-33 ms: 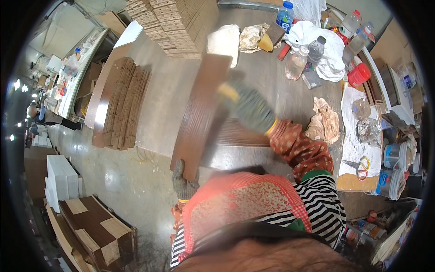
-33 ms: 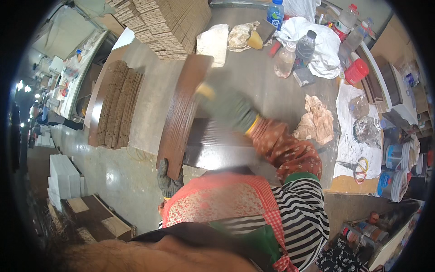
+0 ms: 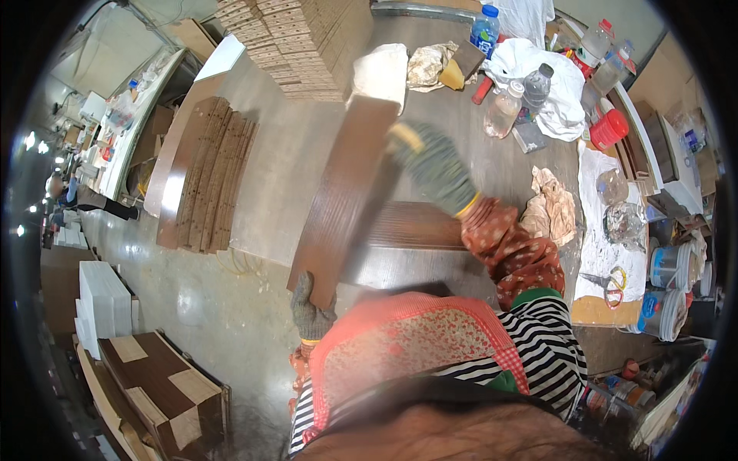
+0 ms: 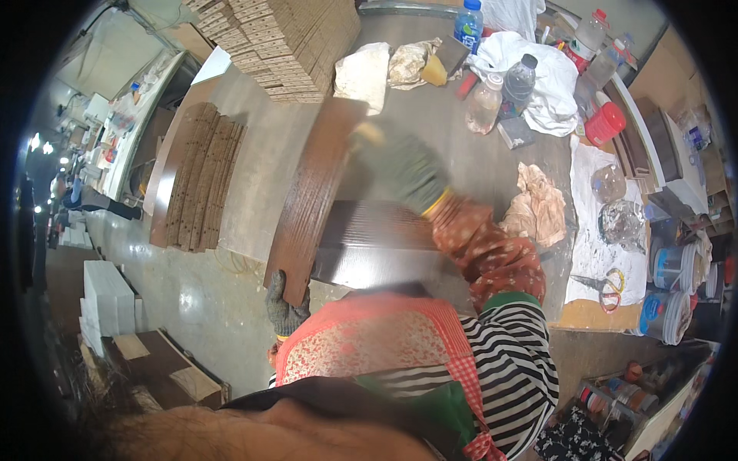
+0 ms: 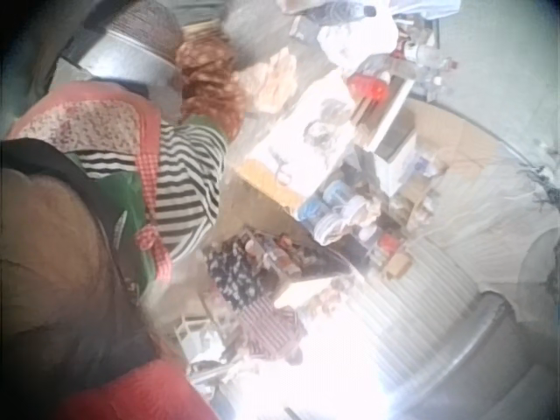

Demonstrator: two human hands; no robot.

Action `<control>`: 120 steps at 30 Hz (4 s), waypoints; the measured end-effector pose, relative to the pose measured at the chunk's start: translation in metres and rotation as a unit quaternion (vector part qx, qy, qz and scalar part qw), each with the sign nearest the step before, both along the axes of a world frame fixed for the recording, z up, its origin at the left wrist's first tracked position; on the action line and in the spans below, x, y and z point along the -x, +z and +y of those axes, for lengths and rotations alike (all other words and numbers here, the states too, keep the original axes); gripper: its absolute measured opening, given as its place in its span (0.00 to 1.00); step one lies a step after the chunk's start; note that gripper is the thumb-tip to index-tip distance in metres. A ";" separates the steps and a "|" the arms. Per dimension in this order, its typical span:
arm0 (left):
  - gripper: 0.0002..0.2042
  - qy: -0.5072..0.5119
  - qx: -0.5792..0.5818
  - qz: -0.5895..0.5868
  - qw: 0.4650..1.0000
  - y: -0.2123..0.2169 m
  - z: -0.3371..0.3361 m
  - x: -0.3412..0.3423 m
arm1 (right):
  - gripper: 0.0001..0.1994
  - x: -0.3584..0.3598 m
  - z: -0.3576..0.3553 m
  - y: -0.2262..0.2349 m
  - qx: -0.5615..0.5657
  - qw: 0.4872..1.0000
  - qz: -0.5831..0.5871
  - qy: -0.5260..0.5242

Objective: The person wipes a dark brown wooden part with a cloth, repeatedly turning it over to clean all sides. The person also uses a small yellow sponge to wipe the edges and surfaces of the part. The cleaned part is placed on a workbench among other similar wooden pieces.

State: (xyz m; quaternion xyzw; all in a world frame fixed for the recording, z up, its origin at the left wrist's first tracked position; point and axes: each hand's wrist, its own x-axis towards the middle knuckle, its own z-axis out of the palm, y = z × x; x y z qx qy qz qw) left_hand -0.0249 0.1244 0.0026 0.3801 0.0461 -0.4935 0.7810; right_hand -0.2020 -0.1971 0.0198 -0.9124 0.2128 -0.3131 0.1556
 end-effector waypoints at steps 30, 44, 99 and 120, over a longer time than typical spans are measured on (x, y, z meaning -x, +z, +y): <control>0.33 -0.589 -0.184 -0.573 0.540 0.069 -0.250 -0.078 | 0.22 0.193 0.206 -0.012 -0.455 0.769 -0.365 -0.261; 0.28 -0.166 0.101 -0.876 0.441 0.027 -0.201 -0.007 | 0.21 0.158 0.233 0.001 -0.595 0.735 -0.286 -0.155; 0.24 -0.128 0.009 0.007 0.992 -0.046 0.037 0.008 | 0.22 0.000 0.153 -0.008 -0.556 0.810 -0.058 0.178; 0.22 -0.097 -0.049 -0.023 0.994 -0.035 0.027 -0.005 | 0.16 -0.045 0.145 -0.003 0.179 0.969 0.068 0.159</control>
